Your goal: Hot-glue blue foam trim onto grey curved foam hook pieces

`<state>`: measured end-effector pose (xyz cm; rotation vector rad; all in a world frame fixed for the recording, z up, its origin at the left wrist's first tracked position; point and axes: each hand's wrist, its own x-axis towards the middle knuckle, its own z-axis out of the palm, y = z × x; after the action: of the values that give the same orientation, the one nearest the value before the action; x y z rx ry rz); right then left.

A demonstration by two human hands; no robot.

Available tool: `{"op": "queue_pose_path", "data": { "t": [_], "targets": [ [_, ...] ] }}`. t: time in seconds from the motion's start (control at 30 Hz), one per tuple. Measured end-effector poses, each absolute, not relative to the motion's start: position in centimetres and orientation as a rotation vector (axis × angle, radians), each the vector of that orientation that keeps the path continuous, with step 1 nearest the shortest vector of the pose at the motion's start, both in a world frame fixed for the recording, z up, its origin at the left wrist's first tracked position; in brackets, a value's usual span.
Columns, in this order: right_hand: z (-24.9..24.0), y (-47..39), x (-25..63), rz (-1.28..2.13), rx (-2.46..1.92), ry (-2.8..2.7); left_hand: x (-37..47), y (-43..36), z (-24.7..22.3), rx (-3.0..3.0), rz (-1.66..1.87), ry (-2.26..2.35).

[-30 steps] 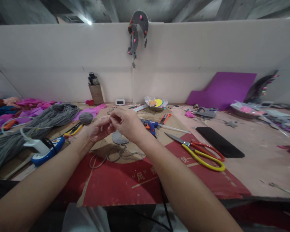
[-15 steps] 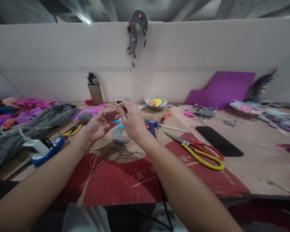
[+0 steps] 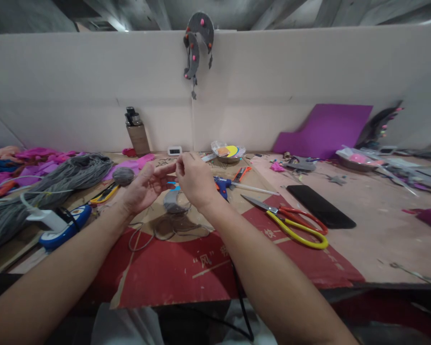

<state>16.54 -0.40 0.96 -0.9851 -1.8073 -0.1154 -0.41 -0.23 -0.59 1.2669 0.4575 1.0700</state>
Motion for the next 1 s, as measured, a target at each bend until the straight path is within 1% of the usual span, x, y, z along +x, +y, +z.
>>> {"op": "queue_pose_path", "data": {
  "t": [0.13, 0.23, 0.33, 0.4, 0.63, 0.9, 1.0],
  "targets": [
    [1.1, 0.1, 16.6, 0.01, -1.08, -1.712, -0.4, -0.3, -0.5, 1.236, 1.066, 0.437],
    [1.4, 0.5, 16.7, 0.314, -1.07, -1.588, -0.7, -0.1, -0.4, 1.188, 1.112, 0.442],
    [1.6, 0.5, 16.6, 0.684, -0.903, -1.536, -1.0, 0.2, -0.3, 1.128, 1.175, 0.479],
    [1.6, 0.1, 16.5, 0.799, -0.796, -1.542, -1.2, 0.3, -0.3, 1.102, 1.191, 0.494],
    [1.4, -0.1, 16.1, 0.846, -0.7, -1.56, -0.8, 0.4, -0.5, 1.091, 1.245, 0.478],
    [0.7, 0.6, 16.2, 0.604, -0.818, -1.587, -1.0, 0.4, -0.3, 1.033, 1.284, 0.494],
    [0.7, 0.0, 16.0, 0.429, -0.856, -1.653, -1.0, 0.2, -0.1, 1.039, 1.288, 0.502]
  ]
}}
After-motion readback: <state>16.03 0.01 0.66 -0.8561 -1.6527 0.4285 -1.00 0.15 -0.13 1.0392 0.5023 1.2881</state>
